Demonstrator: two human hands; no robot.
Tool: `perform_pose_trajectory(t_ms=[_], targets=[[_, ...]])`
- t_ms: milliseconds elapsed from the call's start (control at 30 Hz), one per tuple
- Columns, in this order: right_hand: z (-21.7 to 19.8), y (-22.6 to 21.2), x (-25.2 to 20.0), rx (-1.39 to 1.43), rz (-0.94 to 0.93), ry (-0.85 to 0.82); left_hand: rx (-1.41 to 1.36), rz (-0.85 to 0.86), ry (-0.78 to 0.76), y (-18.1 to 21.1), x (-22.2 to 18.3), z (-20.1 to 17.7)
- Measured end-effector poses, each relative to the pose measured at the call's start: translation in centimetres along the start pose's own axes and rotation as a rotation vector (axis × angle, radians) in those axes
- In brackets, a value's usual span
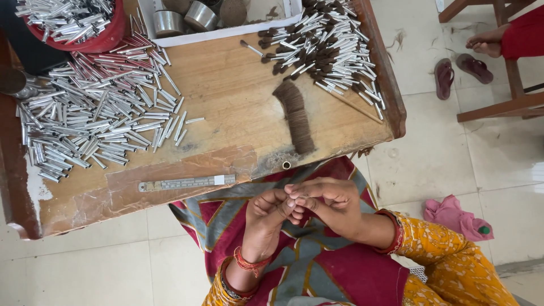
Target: Assembling cosmetic brushes by inserting hair bundles into metal ferrules.
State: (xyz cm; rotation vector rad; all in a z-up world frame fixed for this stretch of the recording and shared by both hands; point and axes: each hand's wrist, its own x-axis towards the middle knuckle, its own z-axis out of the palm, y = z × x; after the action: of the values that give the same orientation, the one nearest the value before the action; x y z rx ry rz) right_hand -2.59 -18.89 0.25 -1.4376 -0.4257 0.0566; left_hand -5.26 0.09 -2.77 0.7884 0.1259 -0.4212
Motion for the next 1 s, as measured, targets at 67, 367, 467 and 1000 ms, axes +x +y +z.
perform_pose_trajectory(t_ms=[67, 367, 467, 1000], targets=[[0.0, -0.4, 0.3, 0.043, 0.072, -0.02, 0.02, 0.009, 0.035, 0.1, -0.2, 0.3], [-2.9, -1.5, 2.3, -0.325, 0.313, -0.124, 0.331, 0.085, 0.11, 1.2, 0.2, -0.6], [-2.8, -1.3, 2.7, -0.696, 0.362, -0.391, 0.473, 0.102, 0.121, 2.3, 0.0, 0.1], [-2.6, -0.3, 1.9, -0.575, -0.343, -0.379, 0.528, 0.152, 0.008, 2.4, -0.1, 0.3]])
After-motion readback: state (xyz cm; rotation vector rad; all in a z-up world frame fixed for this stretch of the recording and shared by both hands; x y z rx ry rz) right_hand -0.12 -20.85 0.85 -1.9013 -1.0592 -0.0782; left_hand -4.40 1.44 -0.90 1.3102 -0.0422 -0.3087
